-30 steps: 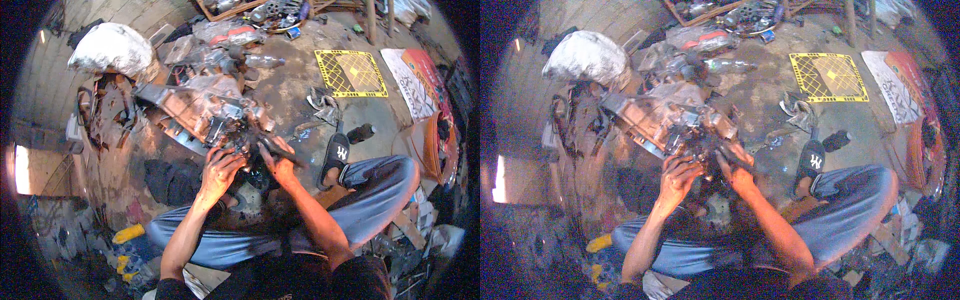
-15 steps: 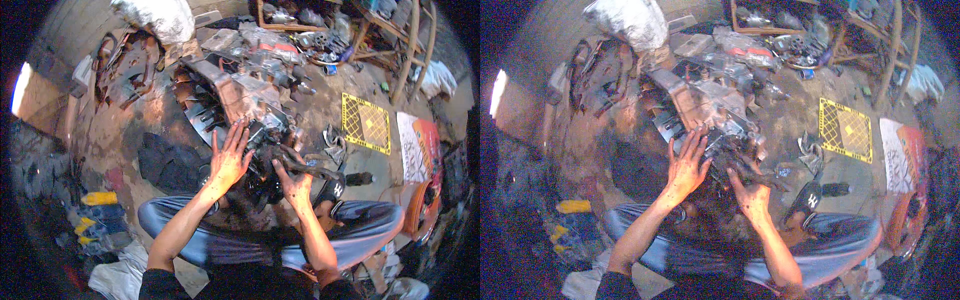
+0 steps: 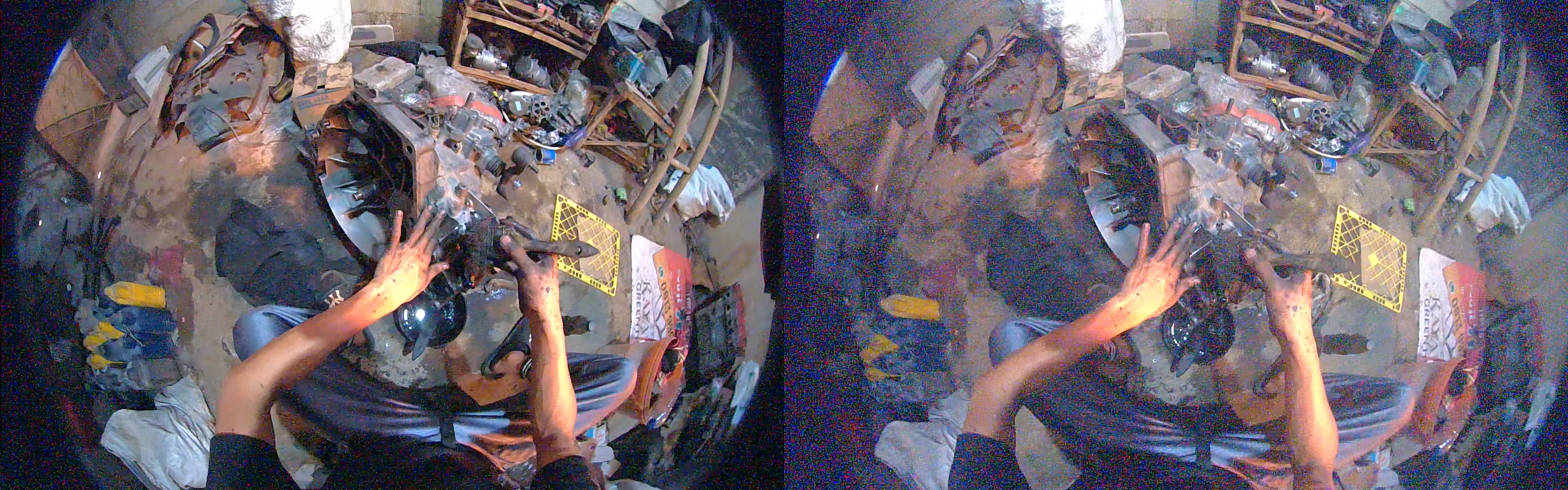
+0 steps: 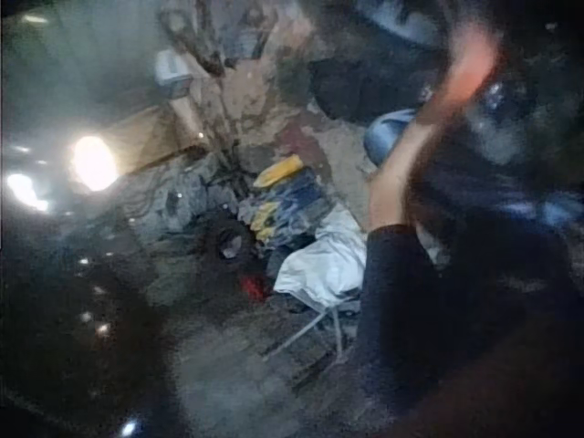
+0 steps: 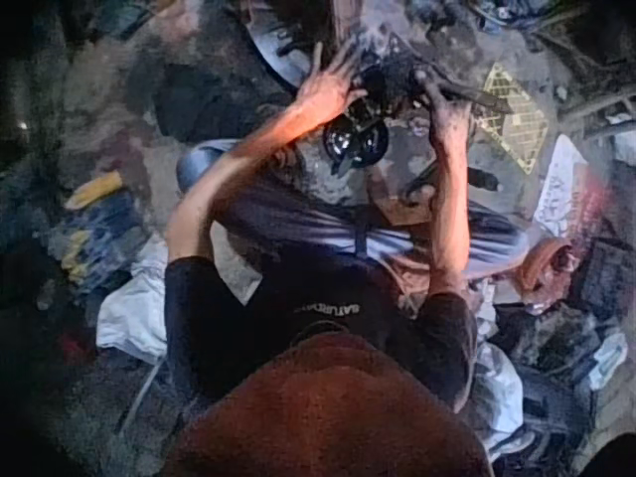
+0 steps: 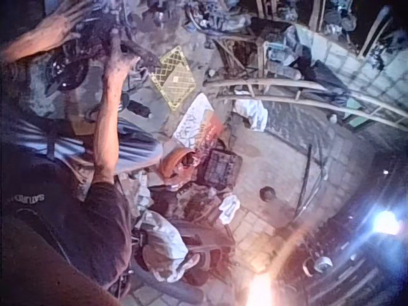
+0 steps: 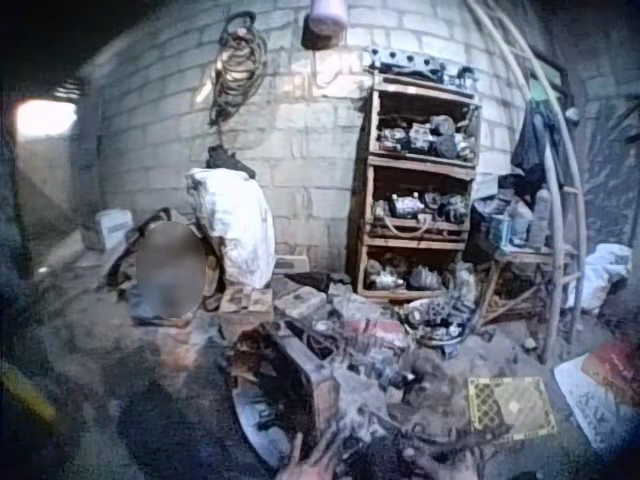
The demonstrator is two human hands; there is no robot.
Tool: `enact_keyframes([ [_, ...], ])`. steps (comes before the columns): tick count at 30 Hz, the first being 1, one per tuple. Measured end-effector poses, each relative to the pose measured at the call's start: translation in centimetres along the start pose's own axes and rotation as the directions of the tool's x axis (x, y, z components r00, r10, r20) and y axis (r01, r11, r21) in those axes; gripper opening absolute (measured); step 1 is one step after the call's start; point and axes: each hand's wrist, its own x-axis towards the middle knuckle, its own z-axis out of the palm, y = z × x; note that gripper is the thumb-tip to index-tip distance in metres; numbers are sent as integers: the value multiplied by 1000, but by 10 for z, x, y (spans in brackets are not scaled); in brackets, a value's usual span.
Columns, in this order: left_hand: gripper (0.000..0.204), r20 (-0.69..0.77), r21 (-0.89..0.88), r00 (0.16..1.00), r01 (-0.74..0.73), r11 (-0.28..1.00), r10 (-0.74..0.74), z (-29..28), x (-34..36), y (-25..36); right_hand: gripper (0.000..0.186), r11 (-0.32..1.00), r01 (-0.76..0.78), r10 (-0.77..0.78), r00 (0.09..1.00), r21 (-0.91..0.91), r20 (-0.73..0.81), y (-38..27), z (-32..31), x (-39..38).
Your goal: The person works on a metal automotive component by hand while sitting on the floor, handling small parts and placing them into the assembly.
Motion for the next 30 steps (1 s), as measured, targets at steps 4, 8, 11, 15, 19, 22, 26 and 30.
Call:
enact_keyframes([
  [4, 61, -66, -144, 998, -6, 990, -3, -6, 2, -2, 43, 962, 180, -165, 982, -203, 89, -23, 3, 16],
  [8, 55, -45, -181, 993, 96, 979, -106, -12, -11, 8, 33, 881, 327, -295, 945, -342, 145, -37, 21, 29],
  [11, 40, -218, -415, 929, 189, 890, -299, 1, -27, 17, 34, 871, 417, -318, 882, -259, 348, -27, 52, 17],
  [15, 41, -86, -688, 742, 438, 578, -665, 23, -18, 18, 49, 637, 607, -454, 793, -475, 406, 27, 73, 33],
  [19, 37, 294, -844, 619, 526, 106, -728, 67, -19, -18, 38, 361, 746, -524, 659, -560, 540, 37, 96, 1],
  [22, 11, -21, -846, 696, 370, 384, -718, 48, -8, -4, 34, 474, 696, -426, 717, -539, 552, 13, 86, 21],
  [26, 33, 259, -850, 757, 473, 230, -600, 26, -6, -14, 37, 376, 809, -551, 588, -453, 592, 41, 63, 20],
  [30, 30, -48, -821, 780, 325, 469, -624, 39, -15, -12, 38, 412, 791, -549, 611, -452, 570, 58, 43, -4],
])
